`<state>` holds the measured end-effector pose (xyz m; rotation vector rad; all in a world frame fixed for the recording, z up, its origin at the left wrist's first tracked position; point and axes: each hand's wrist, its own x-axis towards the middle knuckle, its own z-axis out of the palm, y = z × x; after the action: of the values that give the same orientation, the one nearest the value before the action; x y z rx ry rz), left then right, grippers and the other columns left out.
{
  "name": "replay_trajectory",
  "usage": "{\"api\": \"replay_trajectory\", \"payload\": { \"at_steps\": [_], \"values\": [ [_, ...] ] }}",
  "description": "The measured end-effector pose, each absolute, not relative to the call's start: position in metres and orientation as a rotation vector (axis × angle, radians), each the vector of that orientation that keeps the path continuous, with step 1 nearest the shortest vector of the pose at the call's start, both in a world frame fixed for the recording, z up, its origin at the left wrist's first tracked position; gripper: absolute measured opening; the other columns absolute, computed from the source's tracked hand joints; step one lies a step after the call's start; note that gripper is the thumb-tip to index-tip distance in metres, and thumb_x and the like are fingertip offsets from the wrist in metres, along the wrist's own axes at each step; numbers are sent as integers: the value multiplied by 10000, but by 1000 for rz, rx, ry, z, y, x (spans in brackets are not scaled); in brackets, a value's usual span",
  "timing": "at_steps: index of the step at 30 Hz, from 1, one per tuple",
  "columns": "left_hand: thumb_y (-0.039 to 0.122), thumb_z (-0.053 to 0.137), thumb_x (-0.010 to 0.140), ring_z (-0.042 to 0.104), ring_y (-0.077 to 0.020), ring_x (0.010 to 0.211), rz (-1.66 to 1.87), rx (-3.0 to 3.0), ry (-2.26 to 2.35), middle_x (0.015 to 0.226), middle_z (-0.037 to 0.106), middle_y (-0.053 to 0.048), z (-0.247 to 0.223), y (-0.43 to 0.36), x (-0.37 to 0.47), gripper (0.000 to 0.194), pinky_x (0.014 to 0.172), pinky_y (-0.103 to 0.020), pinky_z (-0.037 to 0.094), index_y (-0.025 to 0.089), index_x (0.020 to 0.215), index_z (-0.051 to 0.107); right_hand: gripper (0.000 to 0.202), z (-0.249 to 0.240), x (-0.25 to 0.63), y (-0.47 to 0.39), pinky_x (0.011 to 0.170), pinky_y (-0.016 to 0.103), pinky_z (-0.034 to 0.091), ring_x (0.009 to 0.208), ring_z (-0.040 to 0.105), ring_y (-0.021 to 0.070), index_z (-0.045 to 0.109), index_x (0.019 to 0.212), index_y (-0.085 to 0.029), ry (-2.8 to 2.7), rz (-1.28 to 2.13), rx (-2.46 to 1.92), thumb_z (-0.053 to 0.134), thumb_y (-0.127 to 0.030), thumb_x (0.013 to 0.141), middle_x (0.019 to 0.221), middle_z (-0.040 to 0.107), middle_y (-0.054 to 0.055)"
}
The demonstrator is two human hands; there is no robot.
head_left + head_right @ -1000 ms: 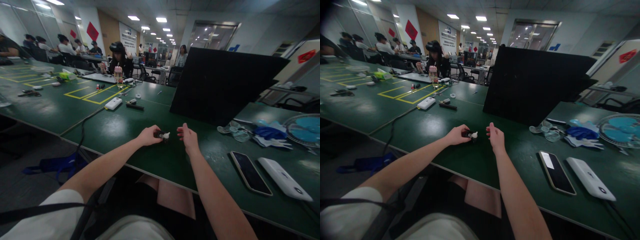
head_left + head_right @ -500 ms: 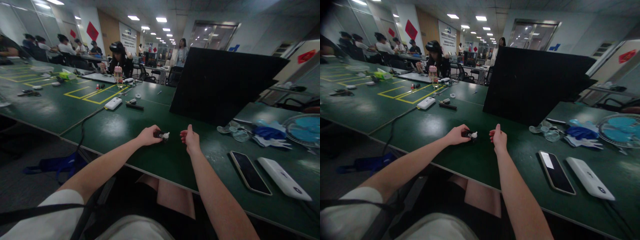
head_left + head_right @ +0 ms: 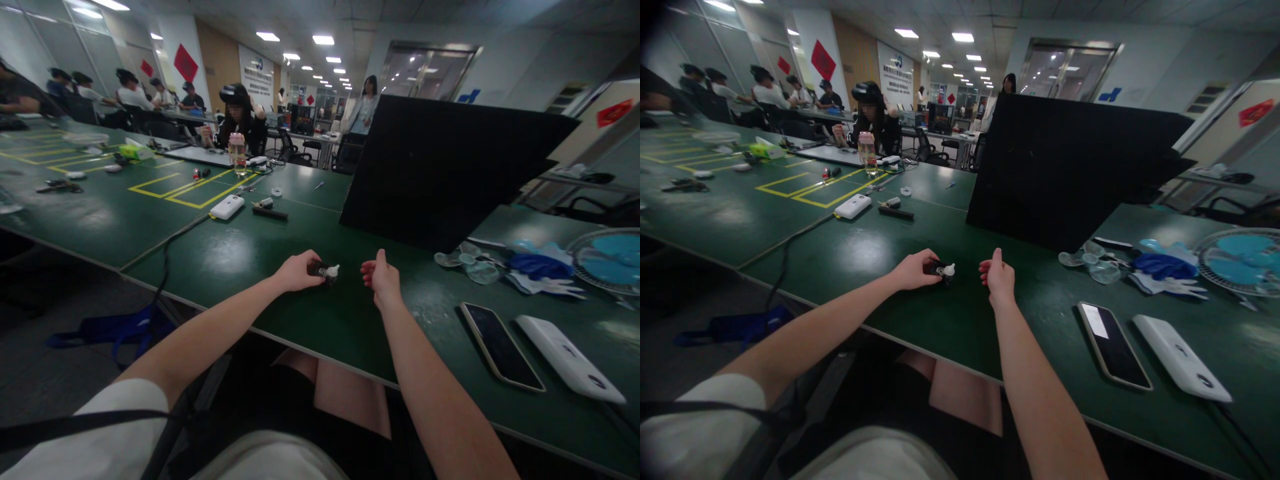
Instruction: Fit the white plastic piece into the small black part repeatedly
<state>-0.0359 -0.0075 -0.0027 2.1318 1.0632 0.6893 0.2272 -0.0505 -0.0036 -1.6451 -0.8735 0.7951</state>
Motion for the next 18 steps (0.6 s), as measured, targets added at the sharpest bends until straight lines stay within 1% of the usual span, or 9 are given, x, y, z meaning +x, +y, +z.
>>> {"api": "replay_trajectory", "payload": {
  "at_steps": [8,13,18],
  "values": [
    [382,784,765,726,-226,976,682,2135,1060,1069,751,-48,0,-9,-37,458,890,-383,573,234,1159,603,643,-3,228,-52,576,390,564,787,715,274,687,842,-250,-943,781,-1630,381,-813,893,934,747,125],
    [404,783,761,725,-223,962,715,2167,1061,1050,750,-40,-4,-8,-36,461,878,-378,573,236,1152,605,650,-6,229,-51,571,367,563,803,713,265,697,863,-242,-909,801,-1630,403,-822,880,966,751,123],
    [409,786,757,725,-221,952,700,2179,1103,1038,749,-36,-5,-7,-36,465,868,-370,574,239,1150,606,675,-12,232,-45,541,346,547,771,709,251,691,838,-236,-865,814,-1625,413,-851,851,947,755,121]
  ]
}}
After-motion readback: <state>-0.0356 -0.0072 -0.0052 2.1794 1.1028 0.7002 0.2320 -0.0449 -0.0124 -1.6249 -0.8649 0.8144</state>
